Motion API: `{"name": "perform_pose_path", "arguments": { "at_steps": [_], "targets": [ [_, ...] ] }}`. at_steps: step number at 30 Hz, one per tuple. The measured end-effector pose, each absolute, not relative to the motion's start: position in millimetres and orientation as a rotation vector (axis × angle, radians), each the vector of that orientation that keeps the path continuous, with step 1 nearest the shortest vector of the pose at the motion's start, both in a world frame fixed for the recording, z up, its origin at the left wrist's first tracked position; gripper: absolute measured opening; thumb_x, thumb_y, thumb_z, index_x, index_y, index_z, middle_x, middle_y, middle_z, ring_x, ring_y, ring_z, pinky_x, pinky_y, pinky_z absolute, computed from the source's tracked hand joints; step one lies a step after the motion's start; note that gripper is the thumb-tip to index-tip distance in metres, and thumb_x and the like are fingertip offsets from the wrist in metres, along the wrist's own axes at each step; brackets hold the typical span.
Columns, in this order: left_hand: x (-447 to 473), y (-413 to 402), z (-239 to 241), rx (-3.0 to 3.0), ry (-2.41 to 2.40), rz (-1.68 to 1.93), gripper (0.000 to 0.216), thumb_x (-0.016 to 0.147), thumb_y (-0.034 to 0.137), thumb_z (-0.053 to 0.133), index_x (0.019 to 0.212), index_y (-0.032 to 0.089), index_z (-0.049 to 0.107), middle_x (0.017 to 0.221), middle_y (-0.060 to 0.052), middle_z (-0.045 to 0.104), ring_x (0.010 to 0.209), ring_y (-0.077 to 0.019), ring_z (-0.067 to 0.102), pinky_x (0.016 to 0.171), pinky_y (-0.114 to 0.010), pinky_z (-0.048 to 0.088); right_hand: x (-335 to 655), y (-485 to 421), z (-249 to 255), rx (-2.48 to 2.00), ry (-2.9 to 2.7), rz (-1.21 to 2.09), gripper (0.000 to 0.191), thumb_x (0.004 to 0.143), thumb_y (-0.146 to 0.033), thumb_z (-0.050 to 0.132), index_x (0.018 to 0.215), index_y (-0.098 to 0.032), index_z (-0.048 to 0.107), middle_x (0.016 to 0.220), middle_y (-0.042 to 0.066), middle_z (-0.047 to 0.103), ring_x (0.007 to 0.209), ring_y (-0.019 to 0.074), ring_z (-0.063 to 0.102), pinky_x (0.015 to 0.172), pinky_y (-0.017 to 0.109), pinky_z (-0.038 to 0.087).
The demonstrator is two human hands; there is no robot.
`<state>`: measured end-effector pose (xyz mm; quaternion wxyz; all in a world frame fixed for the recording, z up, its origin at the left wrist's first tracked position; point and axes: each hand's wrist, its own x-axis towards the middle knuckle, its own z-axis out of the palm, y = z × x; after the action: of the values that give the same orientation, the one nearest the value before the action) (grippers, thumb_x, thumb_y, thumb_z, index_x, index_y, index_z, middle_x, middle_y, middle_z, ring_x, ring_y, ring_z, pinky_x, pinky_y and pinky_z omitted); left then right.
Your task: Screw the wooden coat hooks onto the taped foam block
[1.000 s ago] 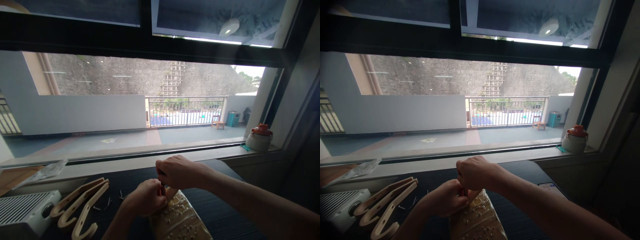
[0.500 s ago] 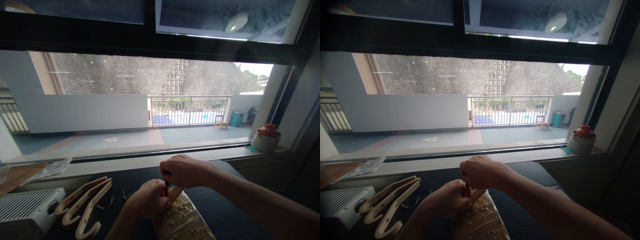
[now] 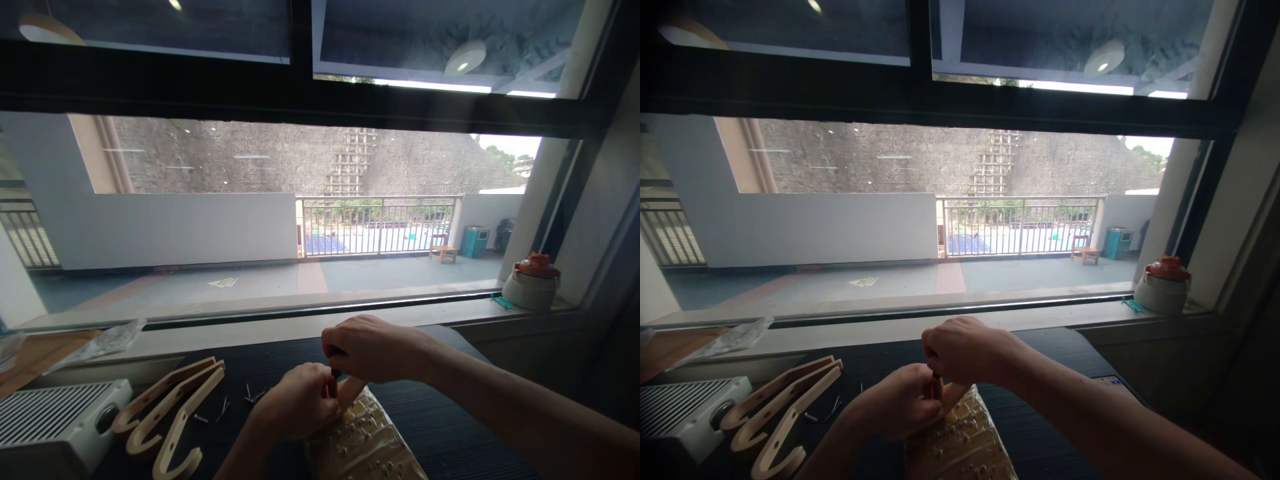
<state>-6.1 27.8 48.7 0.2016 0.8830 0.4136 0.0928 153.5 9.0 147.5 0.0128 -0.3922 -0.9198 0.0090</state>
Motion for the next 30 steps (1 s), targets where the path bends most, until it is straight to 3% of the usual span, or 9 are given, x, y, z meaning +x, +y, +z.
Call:
{"name": "perform_pose_path", "arguments": {
  "at_steps": [30],
  "targets": [
    [-4, 26, 47, 2.44, 1.132, 0.358, 0.015, 0.066, 0.022, 0.043, 0.058, 0.017, 0.055, 0.051, 0.004, 0.046, 0.049, -0.0081, 0.037, 0.045, -0.021, 0.023, 145, 9, 151, -1.244, -2.881, -0.058, 0.024, 0.078, -0.032, 0.043, 0.091, -0.02, 0.06, 0.08, 0.004, 0.067, 0.066, 0.0157, 0.057, 0.051, 0.025, 0.031]
  ]
}}
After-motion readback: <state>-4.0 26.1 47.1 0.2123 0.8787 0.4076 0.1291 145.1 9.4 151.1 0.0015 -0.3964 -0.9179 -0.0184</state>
